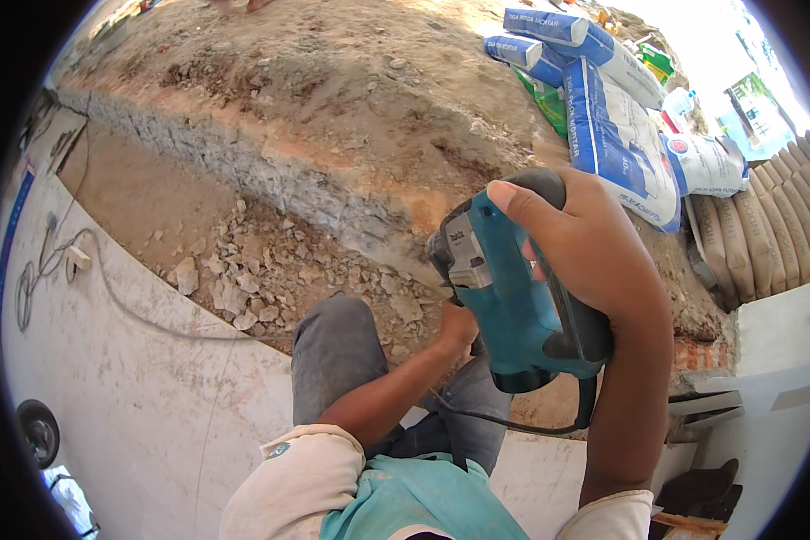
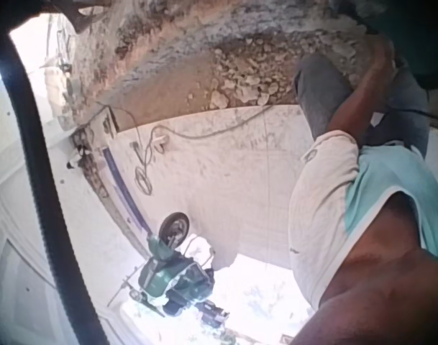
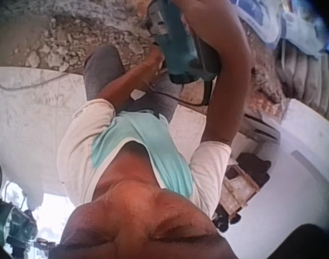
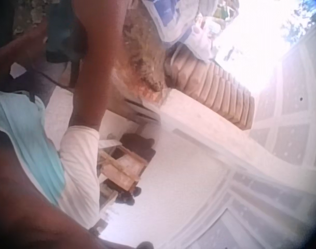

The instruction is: The person uses a power drill by hand to break or drill into a concrete ledge at a construction site.

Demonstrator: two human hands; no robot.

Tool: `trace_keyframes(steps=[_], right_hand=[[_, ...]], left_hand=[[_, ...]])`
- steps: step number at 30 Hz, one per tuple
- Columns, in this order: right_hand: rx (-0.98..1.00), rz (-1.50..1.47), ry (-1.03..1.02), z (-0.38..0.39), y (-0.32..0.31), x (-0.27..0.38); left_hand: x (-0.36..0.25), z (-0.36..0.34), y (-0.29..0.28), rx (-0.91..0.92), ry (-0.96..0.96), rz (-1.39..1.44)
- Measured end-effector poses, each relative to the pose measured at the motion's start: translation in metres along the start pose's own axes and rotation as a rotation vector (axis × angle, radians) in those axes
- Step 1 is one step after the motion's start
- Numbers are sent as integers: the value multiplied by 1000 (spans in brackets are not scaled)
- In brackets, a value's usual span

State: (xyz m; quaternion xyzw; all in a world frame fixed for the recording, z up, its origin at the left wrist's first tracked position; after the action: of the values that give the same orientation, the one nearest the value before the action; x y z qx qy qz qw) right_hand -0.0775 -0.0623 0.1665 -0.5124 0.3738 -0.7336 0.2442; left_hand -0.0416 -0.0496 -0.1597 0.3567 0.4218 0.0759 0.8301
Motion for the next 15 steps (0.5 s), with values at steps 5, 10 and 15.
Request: trace_keyframes(steps=[5,10,15], right_hand=[[-13,-20,21,3,3,-4],[-91,-97,49,25,3,-19],[-231,-86,-45,64,25,-49]], left_hand=[[6,-1,-6,-6,-13,12],[17,5,-10,14,-18,-102],[61,-5,-54,-24,12,-82]])
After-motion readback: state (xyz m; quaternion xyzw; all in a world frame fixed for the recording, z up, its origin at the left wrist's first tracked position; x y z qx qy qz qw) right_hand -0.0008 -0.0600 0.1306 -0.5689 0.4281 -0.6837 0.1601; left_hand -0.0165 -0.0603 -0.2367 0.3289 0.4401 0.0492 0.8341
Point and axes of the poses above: each hand's wrist, its own z-axis away from the middle knuckle, its own y-axis out of the palm, x = y × z, the point moved 8 cm from there along -z, towards the middle knuckle, and after that the axes turned 1 degree about -y, right-handed, at the moved point
